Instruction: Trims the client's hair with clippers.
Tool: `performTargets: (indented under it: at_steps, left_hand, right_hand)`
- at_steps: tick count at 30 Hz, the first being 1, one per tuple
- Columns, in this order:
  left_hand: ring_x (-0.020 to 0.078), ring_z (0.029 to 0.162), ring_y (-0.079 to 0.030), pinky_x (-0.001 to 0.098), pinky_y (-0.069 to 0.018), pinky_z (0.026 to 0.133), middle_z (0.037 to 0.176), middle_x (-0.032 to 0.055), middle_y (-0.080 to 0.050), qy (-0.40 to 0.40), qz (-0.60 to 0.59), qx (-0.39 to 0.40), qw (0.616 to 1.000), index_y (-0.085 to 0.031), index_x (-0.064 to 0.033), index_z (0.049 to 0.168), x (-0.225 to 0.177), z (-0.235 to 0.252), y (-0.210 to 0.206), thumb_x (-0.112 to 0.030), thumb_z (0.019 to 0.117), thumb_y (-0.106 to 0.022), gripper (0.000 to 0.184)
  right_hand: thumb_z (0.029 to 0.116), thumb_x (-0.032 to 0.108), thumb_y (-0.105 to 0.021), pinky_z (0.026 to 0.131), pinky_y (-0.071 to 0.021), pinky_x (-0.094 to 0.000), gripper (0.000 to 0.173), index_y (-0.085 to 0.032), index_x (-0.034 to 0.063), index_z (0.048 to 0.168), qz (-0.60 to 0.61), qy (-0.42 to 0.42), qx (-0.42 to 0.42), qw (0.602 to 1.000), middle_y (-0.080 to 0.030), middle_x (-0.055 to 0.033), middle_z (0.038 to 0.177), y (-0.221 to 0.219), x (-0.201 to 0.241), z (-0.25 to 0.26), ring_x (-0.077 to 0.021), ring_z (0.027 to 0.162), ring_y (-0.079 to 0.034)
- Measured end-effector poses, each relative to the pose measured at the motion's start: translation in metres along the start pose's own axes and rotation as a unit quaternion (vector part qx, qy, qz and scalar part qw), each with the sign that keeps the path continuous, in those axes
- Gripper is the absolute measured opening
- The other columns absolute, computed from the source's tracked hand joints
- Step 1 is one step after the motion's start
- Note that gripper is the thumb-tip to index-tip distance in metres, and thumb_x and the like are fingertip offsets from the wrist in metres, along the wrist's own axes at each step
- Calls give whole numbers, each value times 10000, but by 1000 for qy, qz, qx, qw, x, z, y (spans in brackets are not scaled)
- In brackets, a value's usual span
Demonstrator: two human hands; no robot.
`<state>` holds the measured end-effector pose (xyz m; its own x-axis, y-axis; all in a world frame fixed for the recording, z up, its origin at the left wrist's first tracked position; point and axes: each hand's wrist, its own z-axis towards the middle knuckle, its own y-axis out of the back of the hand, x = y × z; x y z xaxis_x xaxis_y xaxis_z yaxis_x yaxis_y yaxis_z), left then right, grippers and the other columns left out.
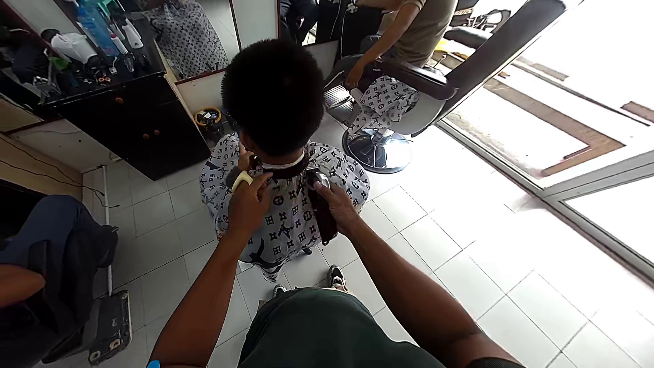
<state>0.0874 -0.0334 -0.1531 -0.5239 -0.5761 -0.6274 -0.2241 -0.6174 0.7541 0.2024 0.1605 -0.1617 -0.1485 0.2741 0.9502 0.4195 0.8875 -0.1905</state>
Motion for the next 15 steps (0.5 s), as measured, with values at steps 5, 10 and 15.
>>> performTargets:
  at_steps: [5, 10, 15]
  left_hand:
    - [407, 933, -653, 590, -525, 800, 1031, 245, -665, 52, 61, 36, 996, -508, -238, 1532, -16, 1, -18, -67, 1001, -551, 559]
    - [398, 924, -654, 585, -524, 793, 1035, 240, -667, 69, 78, 20, 994, -532, -229, 1515, -23, 0, -21, -42, 990, -556, 558]
    - [391, 902, -650, 572, -524, 778, 1005, 232, -665, 69, 100, 15, 993, -529, -219, 1518, -26, -1, -23, -32, 987, -548, 563]
  right_hand:
    - [1100, 352, -448, 710, -594, -401, 390, -614, 1, 1138, -78, -6, 59, 995, -657, -138, 876, -11, 21, 31, -218, 729, -669]
    - [1076, 393, -512, 722, -602, -415, 425, -615, -13, 1145, -112, -7, 91, 989, -675, -166, 899, -10, 23, 42, -253, 754, -694]
    - [1081, 407, -494, 709, -611, -412, 443, -612, -17, 1136, -105, -16, 111, 988, -677, -172, 903, -7, 25, 45, -257, 748, -699]
